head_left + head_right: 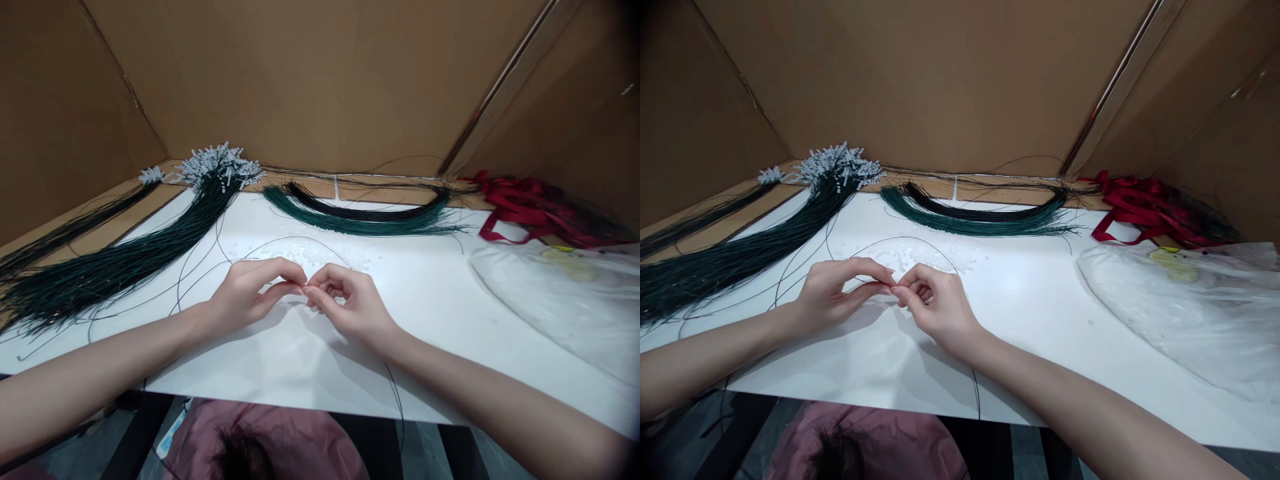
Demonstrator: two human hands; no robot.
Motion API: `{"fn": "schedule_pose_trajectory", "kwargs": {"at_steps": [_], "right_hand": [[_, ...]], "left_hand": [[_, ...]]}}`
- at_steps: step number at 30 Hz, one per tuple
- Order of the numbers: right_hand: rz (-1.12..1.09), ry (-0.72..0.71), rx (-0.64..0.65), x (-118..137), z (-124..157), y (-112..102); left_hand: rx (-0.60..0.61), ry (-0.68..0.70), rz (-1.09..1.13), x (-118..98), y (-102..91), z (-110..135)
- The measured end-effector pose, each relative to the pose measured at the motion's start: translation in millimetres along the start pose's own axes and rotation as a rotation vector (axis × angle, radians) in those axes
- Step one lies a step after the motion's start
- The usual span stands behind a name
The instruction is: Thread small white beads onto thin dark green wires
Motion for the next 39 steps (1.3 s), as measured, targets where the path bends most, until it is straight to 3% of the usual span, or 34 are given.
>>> {"fn": "schedule_pose_trajectory", "kwargs": {"at_steps": [9,22,32,39], "right_hand": [[-0.203,0.068,-0.047,-9.1,-3.5,-5.1],[-0.055,-0.001,-0.050,-0.7,-3.0,-6.1],[0.044,0.015,-0.015,0.6,-2.7,-1.4],[-0.054,0.097,0.042,-10.9,-5.8,-0.4]], "left_hand": [[0.039,-0.105,0.165,9.8,4.6,-0.5],[0.109,-0.293,0.418,19.3,14.6,0.0],[0.096,-0.265,0.367,20.3,12.9,-1.3],[0.097,-0.265,0.384,19.5,12.9,-1.0]]}}
Point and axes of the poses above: each hand's wrist, its own z-axis away from the middle knuckle, its own y-axis out of the palm, x = y × z, the point moved 9 cm from there along -z, towards the middle knuckle, and after that the axes turned 3 degrees about -z, right-handed, at the moved point
